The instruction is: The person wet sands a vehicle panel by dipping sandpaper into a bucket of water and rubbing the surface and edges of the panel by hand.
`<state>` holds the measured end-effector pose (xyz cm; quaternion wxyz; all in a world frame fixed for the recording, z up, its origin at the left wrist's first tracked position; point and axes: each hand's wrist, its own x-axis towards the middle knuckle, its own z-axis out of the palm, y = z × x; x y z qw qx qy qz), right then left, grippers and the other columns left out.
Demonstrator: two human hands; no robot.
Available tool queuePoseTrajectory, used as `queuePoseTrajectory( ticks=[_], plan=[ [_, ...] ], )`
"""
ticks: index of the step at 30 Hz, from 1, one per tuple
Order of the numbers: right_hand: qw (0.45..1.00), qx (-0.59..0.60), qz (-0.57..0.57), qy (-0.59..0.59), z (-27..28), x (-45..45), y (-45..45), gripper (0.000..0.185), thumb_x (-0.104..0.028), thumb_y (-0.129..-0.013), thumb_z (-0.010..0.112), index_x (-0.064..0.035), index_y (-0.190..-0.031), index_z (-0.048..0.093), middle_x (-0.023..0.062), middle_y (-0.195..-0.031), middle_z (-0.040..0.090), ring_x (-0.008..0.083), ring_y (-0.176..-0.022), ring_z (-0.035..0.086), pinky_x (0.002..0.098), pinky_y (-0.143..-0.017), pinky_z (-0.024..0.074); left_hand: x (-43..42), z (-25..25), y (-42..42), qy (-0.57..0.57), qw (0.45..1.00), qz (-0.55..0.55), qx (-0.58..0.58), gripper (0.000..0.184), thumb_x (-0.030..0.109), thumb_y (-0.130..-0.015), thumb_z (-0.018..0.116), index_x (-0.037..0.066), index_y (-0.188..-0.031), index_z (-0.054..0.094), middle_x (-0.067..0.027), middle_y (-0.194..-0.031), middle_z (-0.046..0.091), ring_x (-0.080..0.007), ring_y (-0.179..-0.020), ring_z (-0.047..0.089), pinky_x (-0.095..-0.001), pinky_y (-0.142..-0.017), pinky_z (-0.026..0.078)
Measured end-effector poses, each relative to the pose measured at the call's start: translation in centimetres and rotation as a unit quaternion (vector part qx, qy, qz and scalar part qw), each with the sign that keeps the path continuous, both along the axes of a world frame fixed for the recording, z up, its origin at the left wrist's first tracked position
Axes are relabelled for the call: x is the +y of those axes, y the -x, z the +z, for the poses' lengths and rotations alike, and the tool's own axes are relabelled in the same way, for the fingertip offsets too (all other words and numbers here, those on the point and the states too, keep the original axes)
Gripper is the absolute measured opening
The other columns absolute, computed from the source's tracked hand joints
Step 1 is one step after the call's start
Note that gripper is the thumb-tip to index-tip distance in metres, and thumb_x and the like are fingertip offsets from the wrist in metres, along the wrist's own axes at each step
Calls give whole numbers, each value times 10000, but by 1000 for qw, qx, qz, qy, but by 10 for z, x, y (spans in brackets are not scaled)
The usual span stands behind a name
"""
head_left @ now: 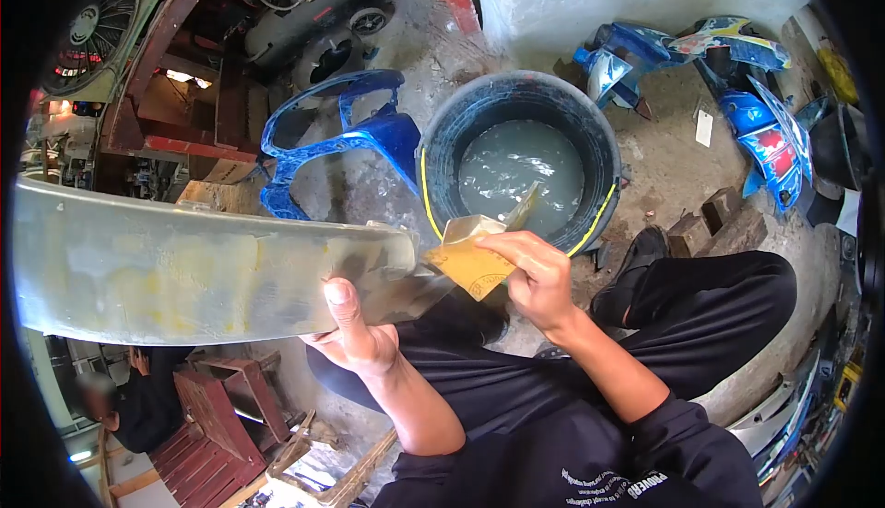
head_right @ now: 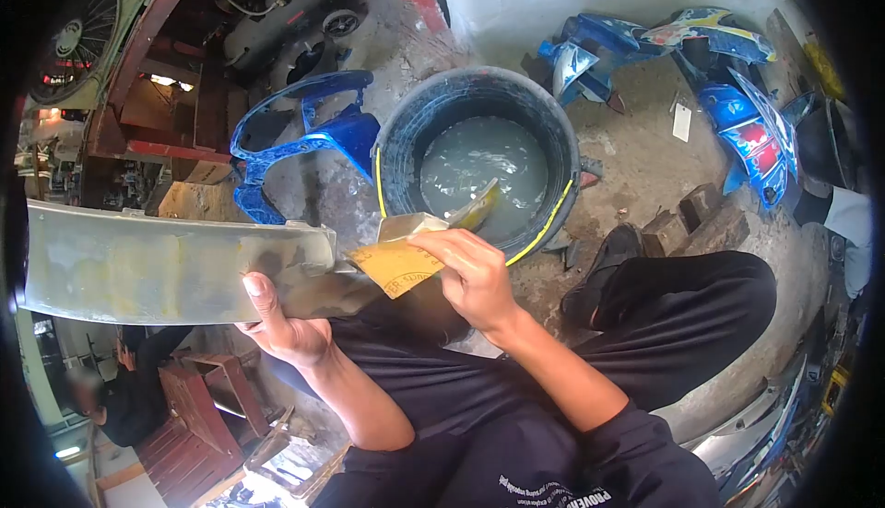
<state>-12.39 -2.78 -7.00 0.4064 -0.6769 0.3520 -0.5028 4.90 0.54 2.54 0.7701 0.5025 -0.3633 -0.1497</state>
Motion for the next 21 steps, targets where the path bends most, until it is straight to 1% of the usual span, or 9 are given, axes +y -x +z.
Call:
queuePoseTrajectory(
  ticks=[2, 3, 10, 12, 13, 14, 17, 20, 21],
  plan=[
    [995, 91, -36, 17, 12, 2, 5, 532, 120, -694, 580, -56, -1176, 722, 127, -1037, 740, 301, -945, 719, 408, -846, 572, 0, 3, 0, -13, 1000, -13, 14, 456, 209, -961, 682, -27, -1327, 545, -167, -1211, 640, -277, -1059, 658, -448, -937, 559],
    [992, 100, -54, 50, 15, 2, 3, 525, 106, -725, 601, -86, -1199, 720, 104, -987, 736, 268, -846, 705, 376, -744, 546, 1, 3, -1, -13, 1000, -11, 15, 456, 209, -961, 682, -27, -1327, 545, -167, -1211, 640, -277, -1059, 658, -448, -937, 559],
    [991, 130, 29, 7, 38, -6, 6, 329, -56, -839, 711, -59, -1168, 713, 71, -873, 669, 235, -789, 624, 373, -751, 413, -1, 1, -1, -17, 1000, 8, 10, 487, 225, -971, 682, -25, -1359, 524, -166, -1232, 628, -272, -1069, 651, -440, -938, 556],
    [991, 114, 50, -48, 43, -7, 3, 324, -132, -856, 738, -43, -1164, 690, 87, -918, 652, 239, -862, 620, 390, -818, 415, -1, 2, -1, -26, 1000, 8, 12, 499, 228, -972, 683, -25, -1368, 516, -165, -1240, 623, -272, -1076, 648, -438, -941, 554],
    [990, 134, 37, -15, 36, -7, 1, 310, -129, -900, 711, -78, -1204, 679, 89, -1026, 669, 242, -916, 630, 379, -839, 412, 0, 2, 0, -29, 999, 2, 16, 503, 229, -974, 683, -25, -1373, 511, -166, -1246, 619, -271, -1081, 645, -439, -945, 552],
    [990, 134, 36, -15, 29, -7, -5, 310, -129, -900, 711, -78, -1204, 679, 89, -1026, 669, 242, -916, 630, 379, -839, 412, 0, 2, 0, -33, 999, -3, 20, 508, 230, -975, 682, -24, -1378, 507, -166, -1252, 616, -271, -1086, 642, -440, -949, 550],
    [996, -61, 49, -52, 21, -7, -22, 330, -18, -919, 648, -43, -1247, 663, 138, -1153, 648, 304, -1009, 618, 398, -951, 433, -2, 5, 2, -28, 1000, -5, 5, 513, 237, -974, 685, -25, -1378, 507, -166, -1248, 617, -272, -1086, 642, -441, -948, 549],
    [995, 9, 93, -30, 33, -12, -15, 376, -6, -918, 637, -55, -1290, 653, 138, -1152, 648, 309, -1050, 607, 437, -989, 429, 0, 1, 0, -26, 1000, -9, 13, 528, 245, -970, 691, -26, -1382, 503, -169, -1251, 616, -273, -1082, 644, -441, -942, 551],
    [990, 57, 120, -43, 27, -11, -11, 475, 44, -882, 612, -71, -1342, 631, 139, -1267, 644, 319, -1182, 595, 472, -1034, 419, 1, 1, 0, -27, 999, -10, 14, 528, 245, -970, 691, -26, -1382, 503, -169, -1251, 616, -273, -1082, 644, -441, -942, 551]
  ],
)
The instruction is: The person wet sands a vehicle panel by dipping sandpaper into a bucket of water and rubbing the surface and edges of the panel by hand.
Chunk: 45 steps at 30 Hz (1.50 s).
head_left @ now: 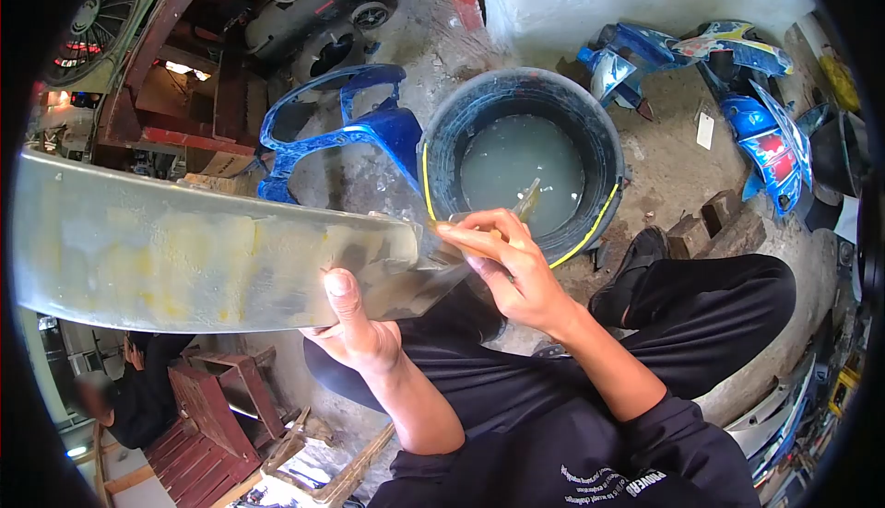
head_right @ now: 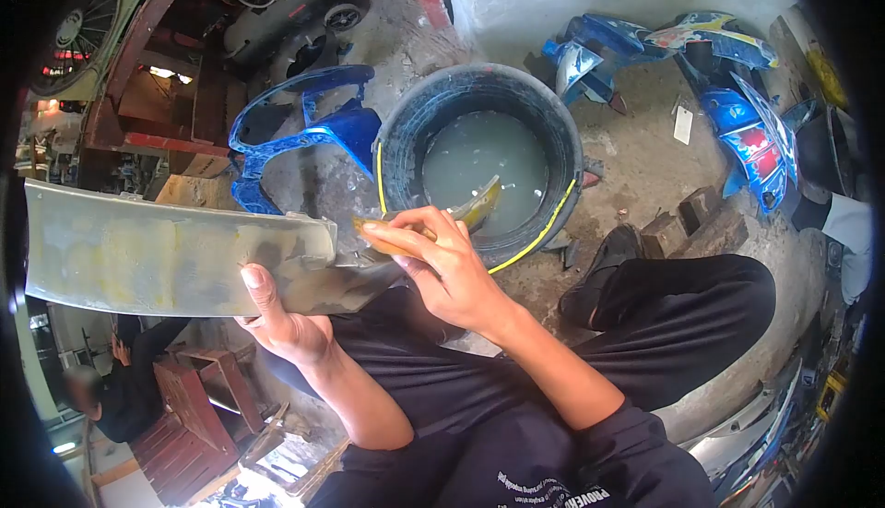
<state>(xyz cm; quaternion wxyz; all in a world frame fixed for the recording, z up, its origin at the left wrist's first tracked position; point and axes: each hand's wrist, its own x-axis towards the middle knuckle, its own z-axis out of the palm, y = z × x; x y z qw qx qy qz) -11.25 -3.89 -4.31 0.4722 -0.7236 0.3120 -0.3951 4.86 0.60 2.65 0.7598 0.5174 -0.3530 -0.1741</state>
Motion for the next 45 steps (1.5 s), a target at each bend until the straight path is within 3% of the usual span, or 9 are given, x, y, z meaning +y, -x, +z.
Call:
queuePoseTrajectory(
  ticks=[4, 11, 17, 19, 25, 31, 36, 39, 45],
  plan=[
    [995, 27, -88, 45, -3, 5, 7, 704, 148, -766, 536, -99, -1425, 570, 118, -1440, 598, 332, -1304, 581, 464, -1053, 426, -1, -1, -2, -12, 1000, 19, -12, 530, 255, -969, 695, -31, -1375, 511, -172, -1250, 619, -274, -1078, 646, -440, -939, 551],
    [961, 253, -89, 72, 22, 25, 10, 675, 100, -754, 588, -76, -1403, 540, 119, -1307, 630, 281, -1198, 612, 407, -936, 426, -1, 2, 0, -7, 999, 20, 30, 570, 159, -919, 735, -40, -1402, 507, -191, -1302, 621, -292, -1146, 643, -459, -1004, 537],
    [993, 107, -20, -42, 24, 12, 20, 535, 87, -792, 617, -62, -1300, 540, 140, -1351, 574, 303, -1215, 569, 414, -980, 381, -2, 4, -1, 6, 999, 23, 45, 561, 133, -926, 723, -32, -1413, 496, -191, -1320, 607, -295, -1153, 639, -460, -1007, 539],
    [993, 101, 25, -55, 16, 13, 30, 609, 72, -806, 600, -119, -1380, 530, 123, -1367, 563, 328, -1286, 531, 515, -1041, 328, -2, 4, -3, -3, 999, 31, 39, 539, 193, -954, 706, -26, -1401, 500, -170, -1300, 610, -277, -1126, 639, -446, -985, 542],
    [997, 75, 5, 32, -15, 24, 25, 765, 93, -762, 606, -212, -1462, 567, 117, -1454, 536, 367, -1206, 563, 462, -1060, 431, -3, 1, 0, -12, 998, 64, 27, 522, 248, -990, 681, -21, -1398, 498, -151, -1285, 612, -257, -1101, 639, -432, -965, 551],
    [989, 31, -137, 56, -24, 32, -9, 682, 86, -785, 628, -138, -1429, 599, 94, -1429, 581, 319, -1062, 577, 421, -1012, 459, -4, 5, -2, -14, 997, 48, 56, 575, 165, -936, 721, -26, -1421, 479, -188, -1336, 587, -282, -1146, 633, -451, -991, 549],
    [993, 95, -34, 68, -5, 16, 19, 595, 132, -778, 568, -28, -1350, 607, 151, -1289, 675, 293, -1254, 618, 421, -1030, 441, 7, -8, -7, 1, 1000, -9, 8, 510, 239, -986, 672, -19, -1390, 499, -164, -1281, 618, -280, -1126, 641, -469, -970, 552],
    [977, 198, -51, 54, 11, 23, 22, 606, 134, -735, 577, -8, -1323, 609, 166, -1284, 674, 314, -1234, 622, 430, -1027, 441, 14, -11, -6, 15, 998, -37, -50, 521, 245, -970, 683, -14, -1386, 507, -170, -1284, 617, -298, -1130, 641, -485, -979, 546],
    [984, 167, -65, -2, 13, 26, 25, 590, 117, -698, 592, 2, -1276, 624, 173, -1226, 695, 331, -1172, 645, 440, -1003, 444, 21, -17, -3, 43, 997, -55, -37, 532, 244, -947, 709, 11, -1385, 517, -173, -1296, 609, -321, -1137, 635, -498, -997, 535]
  ],
)
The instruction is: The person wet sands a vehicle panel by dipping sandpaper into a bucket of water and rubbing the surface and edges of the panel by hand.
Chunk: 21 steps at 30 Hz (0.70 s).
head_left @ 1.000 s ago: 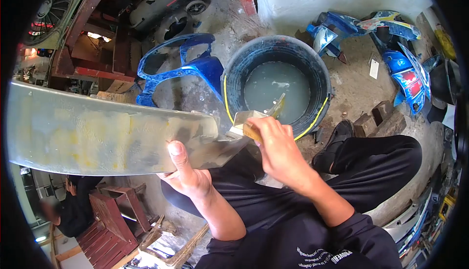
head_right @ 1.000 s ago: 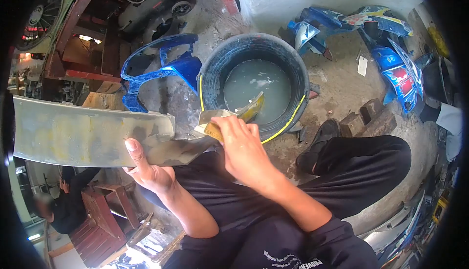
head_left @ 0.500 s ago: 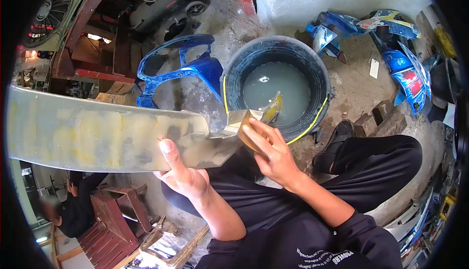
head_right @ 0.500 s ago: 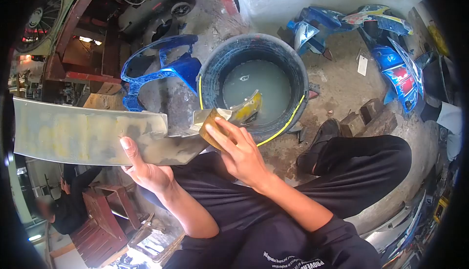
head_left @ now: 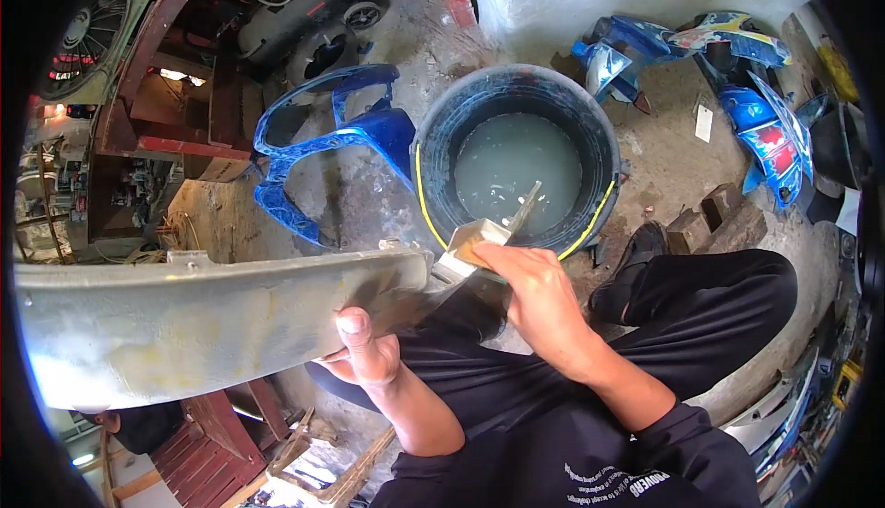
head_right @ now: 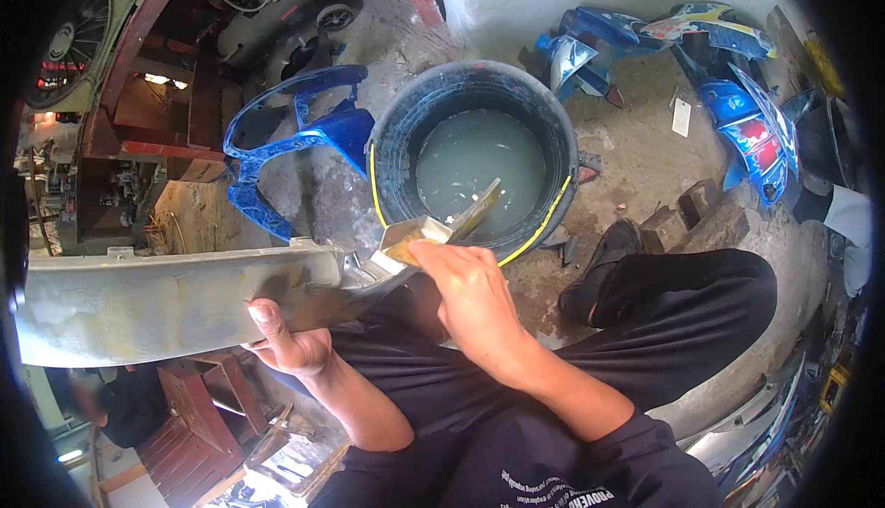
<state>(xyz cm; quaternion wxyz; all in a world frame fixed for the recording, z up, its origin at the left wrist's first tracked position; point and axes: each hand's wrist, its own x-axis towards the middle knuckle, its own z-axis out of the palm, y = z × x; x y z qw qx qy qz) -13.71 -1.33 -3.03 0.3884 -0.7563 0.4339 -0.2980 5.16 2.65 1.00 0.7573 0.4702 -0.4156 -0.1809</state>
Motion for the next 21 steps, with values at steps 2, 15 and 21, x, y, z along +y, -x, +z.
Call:
queuePoseTrajectory(
  ticks=[2, 15, 21],
  plan=[
    [1000, 3, 8, 5, 6, 0, -1, 587, 120, -696, 587, 2, -1270, 627, 174, -1215, 699, 334, -1154, 652, 438, -996, 444, 0, 0, -2, 13, 1000, -16, -1, 530, 246, -948, 708, 18, -1386, 516, -169, -1298, 608, -321, -1138, 635, -496, -998, 534],
    [998, 44, 19, -34, 14, -1, 4, 611, 118, -680, 589, -16, -1274, 639, 150, -1262, 694, 275, -1142, 643, 425, -965, 401, 2, -2, -2, -10, 1000, -10, -12, 521, 243, -958, 692, 49, -1402, 501, -167, -1307, 600, -323, -1134, 637, -510, -981, 541],
    [999, 3, 31, -19, 21, 1, 8, 595, 90, -689, 620, -41, -1269, 648, 118, -1234, 708, 247, -1097, 647, 425, -933, 385, 9, -11, -5, 7, 1000, -5, -13, 504, 244, -964, 679, 37, -1390, 508, -177, -1270, 628, -334, -1100, 653, -518, -953, 549]
  ],
)
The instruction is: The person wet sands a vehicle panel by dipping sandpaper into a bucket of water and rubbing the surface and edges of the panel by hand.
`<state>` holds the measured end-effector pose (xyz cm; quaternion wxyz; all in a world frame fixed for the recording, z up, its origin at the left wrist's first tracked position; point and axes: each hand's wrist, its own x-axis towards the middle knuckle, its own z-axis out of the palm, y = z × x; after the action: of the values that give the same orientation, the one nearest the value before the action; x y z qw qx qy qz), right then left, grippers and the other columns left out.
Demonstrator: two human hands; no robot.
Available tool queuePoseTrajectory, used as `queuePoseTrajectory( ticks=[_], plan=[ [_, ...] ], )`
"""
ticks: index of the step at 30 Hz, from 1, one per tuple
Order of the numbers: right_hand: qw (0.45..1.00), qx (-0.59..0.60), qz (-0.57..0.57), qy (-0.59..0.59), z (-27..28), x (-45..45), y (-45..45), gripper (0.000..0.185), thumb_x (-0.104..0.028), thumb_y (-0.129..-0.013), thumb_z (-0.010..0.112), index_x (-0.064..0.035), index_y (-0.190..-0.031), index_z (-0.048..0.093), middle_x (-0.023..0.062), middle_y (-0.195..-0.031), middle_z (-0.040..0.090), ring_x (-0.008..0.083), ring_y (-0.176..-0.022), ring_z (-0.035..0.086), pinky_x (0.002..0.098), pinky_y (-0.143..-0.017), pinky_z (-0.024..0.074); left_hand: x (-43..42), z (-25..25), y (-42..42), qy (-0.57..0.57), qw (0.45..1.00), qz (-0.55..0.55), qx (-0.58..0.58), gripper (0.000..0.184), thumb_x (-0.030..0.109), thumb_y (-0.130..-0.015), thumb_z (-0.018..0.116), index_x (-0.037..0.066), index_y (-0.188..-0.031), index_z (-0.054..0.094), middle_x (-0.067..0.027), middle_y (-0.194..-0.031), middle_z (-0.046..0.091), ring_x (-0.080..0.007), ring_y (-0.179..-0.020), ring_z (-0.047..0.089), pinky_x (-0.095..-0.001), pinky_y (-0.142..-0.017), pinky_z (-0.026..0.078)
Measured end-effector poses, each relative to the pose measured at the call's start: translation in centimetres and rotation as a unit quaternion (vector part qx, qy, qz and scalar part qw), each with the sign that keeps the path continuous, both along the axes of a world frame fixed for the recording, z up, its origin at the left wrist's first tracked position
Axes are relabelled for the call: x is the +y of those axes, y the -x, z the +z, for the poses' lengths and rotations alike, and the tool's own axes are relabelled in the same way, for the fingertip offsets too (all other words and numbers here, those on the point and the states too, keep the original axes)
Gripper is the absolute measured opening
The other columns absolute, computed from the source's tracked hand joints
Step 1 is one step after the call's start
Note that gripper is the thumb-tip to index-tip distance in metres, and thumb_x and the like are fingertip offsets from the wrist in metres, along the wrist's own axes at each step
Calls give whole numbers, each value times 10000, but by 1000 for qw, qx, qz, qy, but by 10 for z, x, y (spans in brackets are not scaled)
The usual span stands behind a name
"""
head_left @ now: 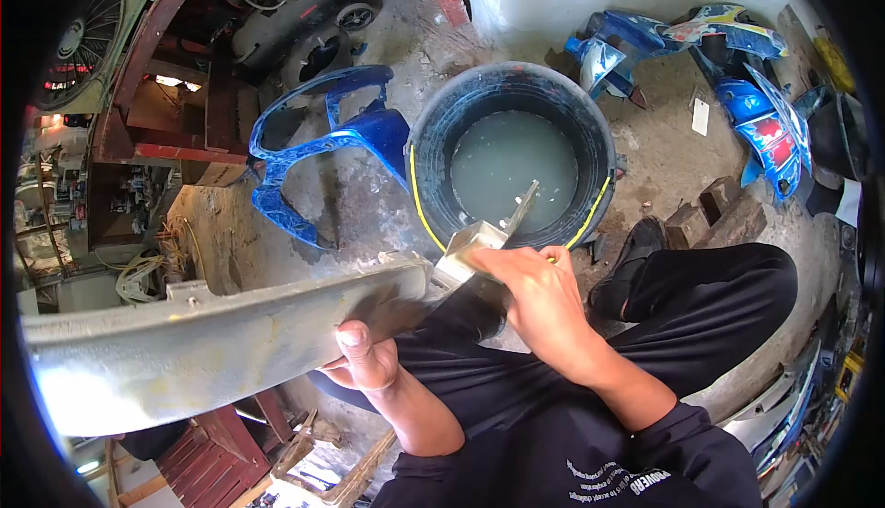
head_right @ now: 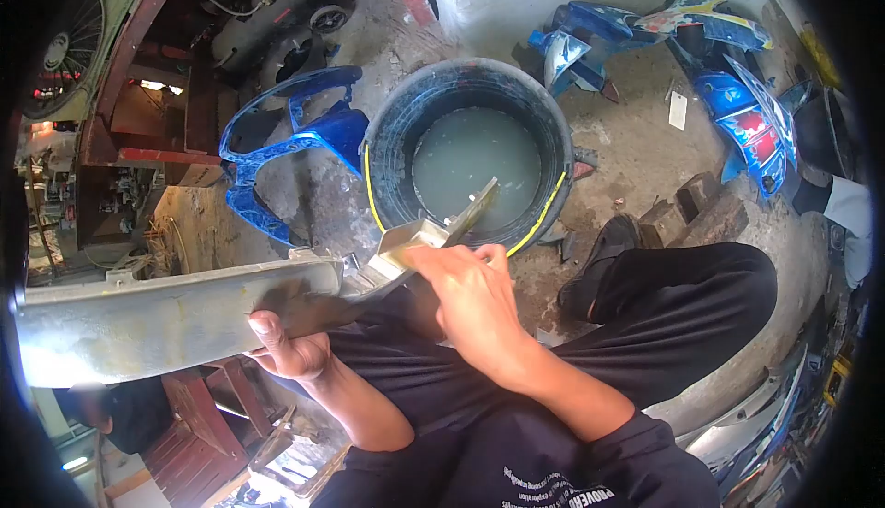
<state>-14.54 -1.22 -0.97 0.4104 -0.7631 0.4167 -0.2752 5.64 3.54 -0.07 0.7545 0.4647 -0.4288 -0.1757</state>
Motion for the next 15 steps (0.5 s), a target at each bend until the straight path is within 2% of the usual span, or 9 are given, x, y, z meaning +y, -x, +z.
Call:
queuePoseTrajectory(
  ticks=[2, 3, 5, 7, 9, 10, 12, 15],
  plan=[
    [992, 125, -13, -17, 1, 0, -4, 590, 86, -696, 625, -48, -1270, 651, 95, -1217, 715, 232, -1078, 647, 415, -919, 384, 1, 2, -2, 17, 1000, -21, -11, 504, 246, -960, 680, 33, -1385, 512, -177, -1265, 633, -336, -1102, 655, -523, -954, 546],
    [992, 123, -11, -15, 1, -1, -4, 590, 86, -696, 625, -48, -1270, 651, 95, -1217, 715, 232, -1078, 647, 415, -919, 384, 2, 2, -2, 31, 998, -42, -21, 503, 248, -957, 681, 29, -1379, 517, -176, -1260, 638, -337, -1103, 656, -528, -955, 544],
    [1000, -4, 5, 3, 0, 4, -3, 582, 86, -701, 622, -50, -1267, 648, 85, -1217, 716, 232, -1081, 643, 409, -914, 382, 8, 3, -7, 15, 998, -56, -15, 488, 263, -952, 683, 22, -1349, 535, -194, -1225, 642, -340, -1075, 657, -523, -929, 547],
    [1000, -2, -2, 3, -1, 5, -3, 581, 88, -703, 617, -58, -1266, 645, 87, -1216, 716, 233, -1079, 645, 409, -907, 382, 8, 2, -11, 5, 998, -70, -8, 476, 279, -947, 685, 14, -1320, 553, -211, -1191, 645, -344, -1047, 657, -519, -903, 550],
    [992, 116, -25, -36, -6, 6, -8, 584, 84, -702, 626, -65, -1266, 644, 81, -1205, 718, 237, -1064, 644, 411, -906, 386, 7, 5, -13, 6, 992, -118, -38, 456, 321, -938, 686, -5, -1242, 590, -244, -1085, 643, -343, -961, 641, -486, -833, 542],
    [992, 115, -25, -34, -6, 6, -9, 584, 84, -702, 626, -65, -1266, 644, 81, -1205, 718, 237, -1064, 644, 411, -906, 386, 6, 6, -14, 8, 992, -117, -39, 456, 321, -938, 686, -5, -1242, 590, -244, -1085, 643, -343, -961, 641, -486, -833, 542],
    [1000, 0, -14, 5, -8, 12, -9, 590, 89, -698, 628, -72, -1265, 646, 75, -1182, 721, 248, -1034, 645, 418, -905, 390, 9, 7, -14, -20, 994, -95, -43, 430, 345, -937, 680, -15, -1162, 617, -255, -1000, 630, -329, -886, 614, -441, -776, 523],
    [999, 36, -15, -13, -3, 9, -4, 590, 95, -704, 621, -74, -1269, 644, 73, -1202, 720, 246, -1036, 644, 420, -908, 394, 8, 7, -10, -18, 997, -75, -33, 419, 341, -934, 679, -20, -1140, 624, -249, -994, 634, -322, -875, 613, -428, -767, 518]
  ],
)
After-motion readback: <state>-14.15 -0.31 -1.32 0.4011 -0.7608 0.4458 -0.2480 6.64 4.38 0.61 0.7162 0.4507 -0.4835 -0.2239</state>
